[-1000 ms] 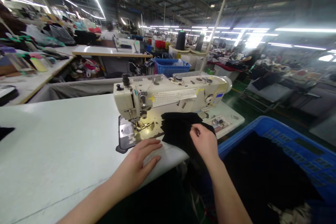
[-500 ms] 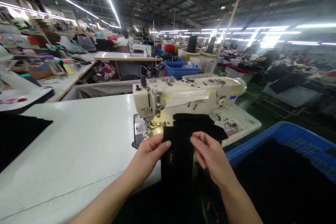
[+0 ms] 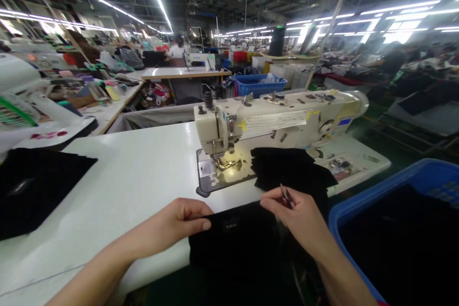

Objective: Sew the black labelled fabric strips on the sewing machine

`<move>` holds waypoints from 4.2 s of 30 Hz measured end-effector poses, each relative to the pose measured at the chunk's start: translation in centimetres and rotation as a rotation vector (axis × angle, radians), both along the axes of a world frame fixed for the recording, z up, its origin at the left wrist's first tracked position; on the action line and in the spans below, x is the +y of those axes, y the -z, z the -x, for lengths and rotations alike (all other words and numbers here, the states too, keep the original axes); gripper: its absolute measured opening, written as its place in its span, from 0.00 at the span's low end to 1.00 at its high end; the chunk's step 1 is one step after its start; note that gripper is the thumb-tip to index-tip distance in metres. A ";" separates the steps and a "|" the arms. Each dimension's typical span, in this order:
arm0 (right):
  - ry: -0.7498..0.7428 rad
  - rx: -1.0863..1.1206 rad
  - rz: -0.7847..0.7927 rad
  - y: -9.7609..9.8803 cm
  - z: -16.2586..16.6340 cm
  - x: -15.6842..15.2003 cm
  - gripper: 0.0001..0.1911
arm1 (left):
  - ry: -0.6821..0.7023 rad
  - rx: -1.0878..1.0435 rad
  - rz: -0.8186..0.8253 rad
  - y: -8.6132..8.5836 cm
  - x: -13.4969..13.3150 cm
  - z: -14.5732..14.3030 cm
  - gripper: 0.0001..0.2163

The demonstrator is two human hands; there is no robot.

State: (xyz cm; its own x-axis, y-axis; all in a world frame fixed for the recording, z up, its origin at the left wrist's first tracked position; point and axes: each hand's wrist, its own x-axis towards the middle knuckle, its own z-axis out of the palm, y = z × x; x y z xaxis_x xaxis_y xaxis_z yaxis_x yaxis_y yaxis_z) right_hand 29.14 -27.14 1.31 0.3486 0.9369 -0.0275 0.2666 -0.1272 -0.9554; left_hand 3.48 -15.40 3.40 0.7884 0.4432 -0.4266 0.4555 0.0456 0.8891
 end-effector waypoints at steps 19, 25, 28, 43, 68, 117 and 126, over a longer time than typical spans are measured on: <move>-0.170 0.364 0.324 8.0 9.2 -0.9 0.21 | -0.195 0.118 -0.734 4.7 12.0 -3.8 0.15; -0.155 -0.141 0.169 7.9 7.1 -0.9 0.10 | -0.248 0.040 -1.063 5.4 9.6 -3.7 0.12; -0.347 -0.506 -0.212 8.3 5.3 -1.2 0.15 | -0.108 -0.032 -1.325 5.8 7.6 -2.4 0.14; -0.495 -0.875 -0.513 6.7 4.6 1.8 0.13 | 0.036 -0.103 -1.391 6.9 8.9 -1.8 0.13; -0.477 -0.862 -0.505 6.6 4.5 1.9 0.14 | 0.003 -0.105 -1.373 7.0 9.1 -2.1 0.14; -0.572 -0.982 -0.202 5.0 4.4 2.9 0.06 | 0.347 -0.084 -1.501 6.2 -0.3 1.0 0.17; -0.528 -0.999 -0.180 5.0 4.3 4.3 0.04 | 0.303 -0.126 -1.509 5.9 1.2 0.4 0.16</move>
